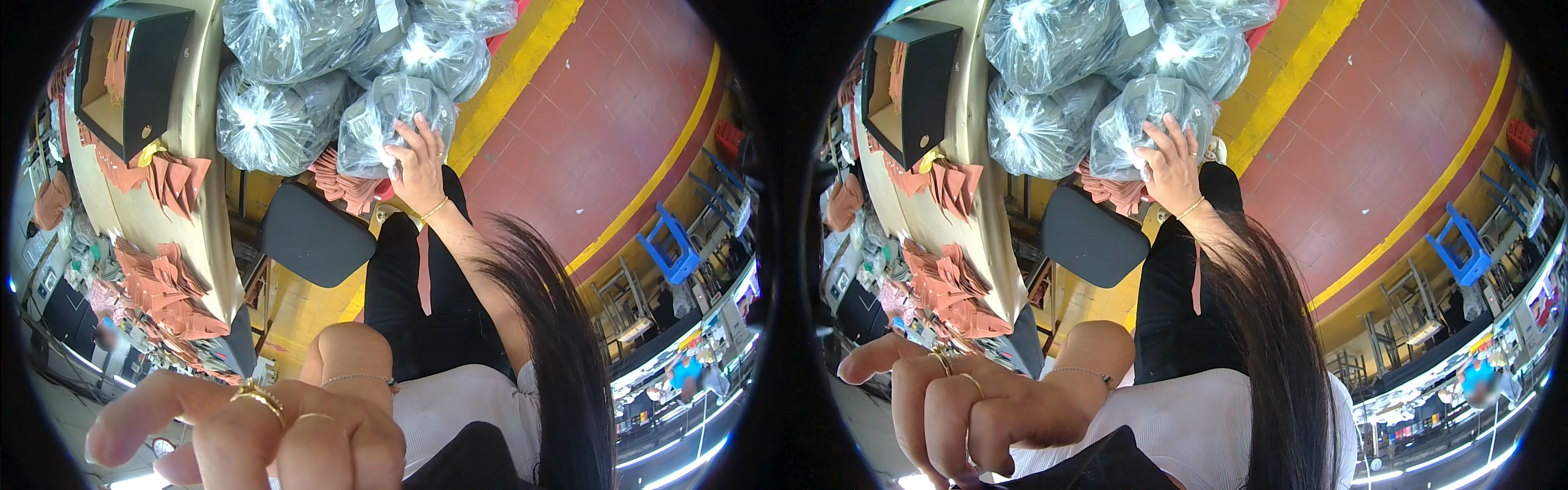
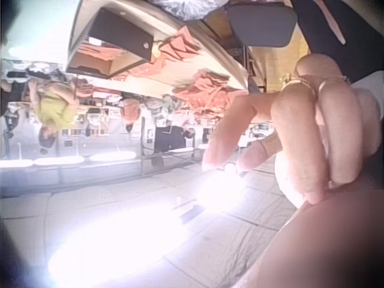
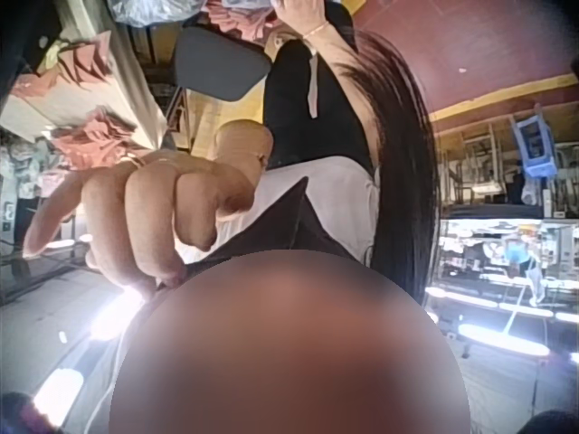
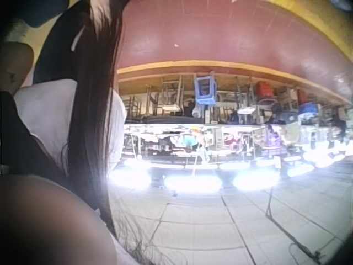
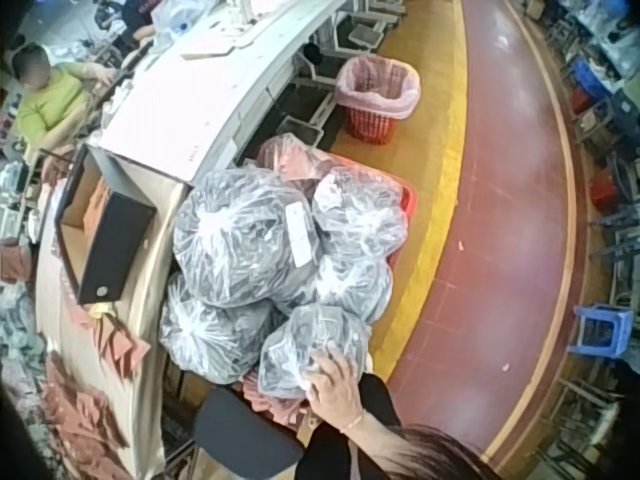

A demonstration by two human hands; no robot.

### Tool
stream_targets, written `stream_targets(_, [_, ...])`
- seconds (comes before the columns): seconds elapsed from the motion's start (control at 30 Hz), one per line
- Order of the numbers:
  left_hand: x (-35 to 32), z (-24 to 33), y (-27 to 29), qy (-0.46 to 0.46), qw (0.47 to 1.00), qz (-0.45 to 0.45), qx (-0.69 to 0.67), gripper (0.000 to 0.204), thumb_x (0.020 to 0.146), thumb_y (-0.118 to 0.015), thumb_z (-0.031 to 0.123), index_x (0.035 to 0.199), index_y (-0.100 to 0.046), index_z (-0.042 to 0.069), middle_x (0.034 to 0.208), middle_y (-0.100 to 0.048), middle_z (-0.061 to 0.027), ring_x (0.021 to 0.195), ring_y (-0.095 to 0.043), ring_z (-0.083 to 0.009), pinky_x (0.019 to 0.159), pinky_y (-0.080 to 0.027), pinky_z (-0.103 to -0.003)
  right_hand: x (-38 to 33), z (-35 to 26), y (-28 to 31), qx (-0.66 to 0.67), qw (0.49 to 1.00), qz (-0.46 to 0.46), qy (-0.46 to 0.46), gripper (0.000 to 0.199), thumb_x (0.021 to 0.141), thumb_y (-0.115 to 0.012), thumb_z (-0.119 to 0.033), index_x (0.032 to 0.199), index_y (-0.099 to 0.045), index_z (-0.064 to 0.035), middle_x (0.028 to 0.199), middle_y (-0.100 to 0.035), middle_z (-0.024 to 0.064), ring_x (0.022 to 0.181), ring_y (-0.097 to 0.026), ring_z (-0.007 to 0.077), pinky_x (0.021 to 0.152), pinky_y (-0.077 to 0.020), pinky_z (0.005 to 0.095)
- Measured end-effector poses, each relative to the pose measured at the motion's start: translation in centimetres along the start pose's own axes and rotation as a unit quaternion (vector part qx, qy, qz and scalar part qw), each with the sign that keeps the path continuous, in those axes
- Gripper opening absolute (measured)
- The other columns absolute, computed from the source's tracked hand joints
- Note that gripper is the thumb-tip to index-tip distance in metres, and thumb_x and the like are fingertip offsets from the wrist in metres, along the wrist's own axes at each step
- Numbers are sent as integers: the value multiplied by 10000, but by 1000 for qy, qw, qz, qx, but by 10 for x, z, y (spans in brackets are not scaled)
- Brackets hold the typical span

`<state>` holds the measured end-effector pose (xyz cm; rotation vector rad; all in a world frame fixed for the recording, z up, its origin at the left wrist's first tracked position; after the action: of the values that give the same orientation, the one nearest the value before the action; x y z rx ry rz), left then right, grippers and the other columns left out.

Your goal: The person sorts and stacks olive-green fabric pieces with metal buckles on a worktable, then retrieves a plastic bag of similar parts, places them on the table, and continues organizing the pieces. The person also moves other fabric pieces and tools on the table.

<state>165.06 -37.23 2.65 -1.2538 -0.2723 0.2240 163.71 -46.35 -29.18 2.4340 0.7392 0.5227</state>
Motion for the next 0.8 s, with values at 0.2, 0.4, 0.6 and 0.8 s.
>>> stream_targets(0.2, [7,-5,-3,-95,994,42,24,486,966,-436,119,1446,-362,135,1021,-590,-17,977,-572,-160,756,-414,-304,0,0,0,1,1000,2,1,524,664,-706,-2,1090,-485,-213,1366,-477,33,1380,-334,336,1083,-239,580])
stream_targets(0.4, [3,-8,-1,-45,997,-47,-49,533,951,-475,90,1461,-328,144,1042,-577,-15,975,-557,-169,764,-399,-309,-1,1,-1,3,1000,-1,-1,525,664,-704,-2,1089,-482,-214,1364,-479,35,1380,-334,335,1081,-242,581])
stream_targets(0.6, [10,-4,-4,64,997,-5,-38,542,952,-490,89,1464,-327,160,1034,-576,-14,930,-551,-168,748,-396,-310,-1,2,-1,1,1000,0,1,512,665,-716,-12,1079,-490,-212,1359,-487,29,1374,-345,336,1082,-247,578])
stream_targets(0.8, [14,-18,-7,26,998,35,40,422,1014,-395,169,1436,-387,173,981,-608,13,850,-588,-110,705,-395,-283,-1,2,0,8,1000,3,0,503,666,-722,-17,1072,-498,-213,1360,-489,22,1375,-344,333,1087,-243,579])
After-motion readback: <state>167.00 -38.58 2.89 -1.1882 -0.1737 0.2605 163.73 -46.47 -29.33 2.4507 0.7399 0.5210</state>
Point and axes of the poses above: each hand's wrist, its own x-axis towards the middle knuckle, its own y-axis out of the back of the hand, z = x × y, the point moved 6 cm from there along x, towards the middle knuckle
